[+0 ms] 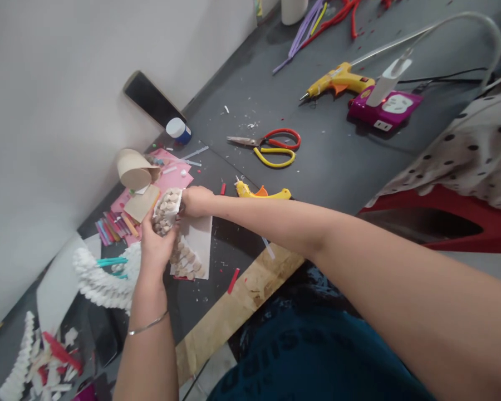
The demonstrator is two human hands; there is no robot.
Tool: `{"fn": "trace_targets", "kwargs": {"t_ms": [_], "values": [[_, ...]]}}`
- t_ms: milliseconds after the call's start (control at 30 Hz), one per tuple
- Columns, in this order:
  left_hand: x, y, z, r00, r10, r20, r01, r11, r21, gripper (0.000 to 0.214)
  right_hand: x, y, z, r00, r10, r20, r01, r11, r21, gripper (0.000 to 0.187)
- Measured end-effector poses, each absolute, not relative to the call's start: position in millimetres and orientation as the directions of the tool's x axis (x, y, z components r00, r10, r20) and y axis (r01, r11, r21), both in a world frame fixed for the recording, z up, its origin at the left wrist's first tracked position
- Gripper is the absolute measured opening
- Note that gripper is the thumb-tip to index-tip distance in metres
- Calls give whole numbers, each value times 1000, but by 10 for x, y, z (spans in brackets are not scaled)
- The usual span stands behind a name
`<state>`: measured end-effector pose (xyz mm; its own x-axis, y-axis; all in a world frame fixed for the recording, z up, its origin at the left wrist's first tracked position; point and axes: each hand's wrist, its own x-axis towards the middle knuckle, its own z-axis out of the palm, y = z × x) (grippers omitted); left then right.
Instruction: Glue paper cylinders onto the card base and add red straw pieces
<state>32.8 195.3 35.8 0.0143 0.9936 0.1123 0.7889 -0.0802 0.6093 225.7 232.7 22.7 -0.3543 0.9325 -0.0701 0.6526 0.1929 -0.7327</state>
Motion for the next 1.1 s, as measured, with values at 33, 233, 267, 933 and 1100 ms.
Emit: {"fn": "trace_targets", "kwargs": {"t_ms": [33, 233, 267, 933, 1100], "values": [[327, 1953, 355, 26, 992, 121, 792, -94, 603, 84, 2256, 2316, 226, -348, 935, -62, 646, 191, -739, 30], [356, 1905, 378, 68, 991, 114, 784, -123, 608, 81, 2277, 2314, 196, -362, 932, -21, 608, 218, -763, 25], [361, 1896, 384, 68, 992, 110, 783, -121, 611, 81, 2278, 2321, 185, -365, 931, -15, 603, 224, -766, 24], [399, 1887, 397, 121, 989, 81, 774, -146, 616, 82, 2167, 2434, -47, -337, 940, 52, 612, 260, -747, 25], [394, 1885, 394, 120, 990, 81, 786, -144, 602, 82, 2183, 2454, -42, -359, 933, 29, 635, 267, -725, 25]]}}
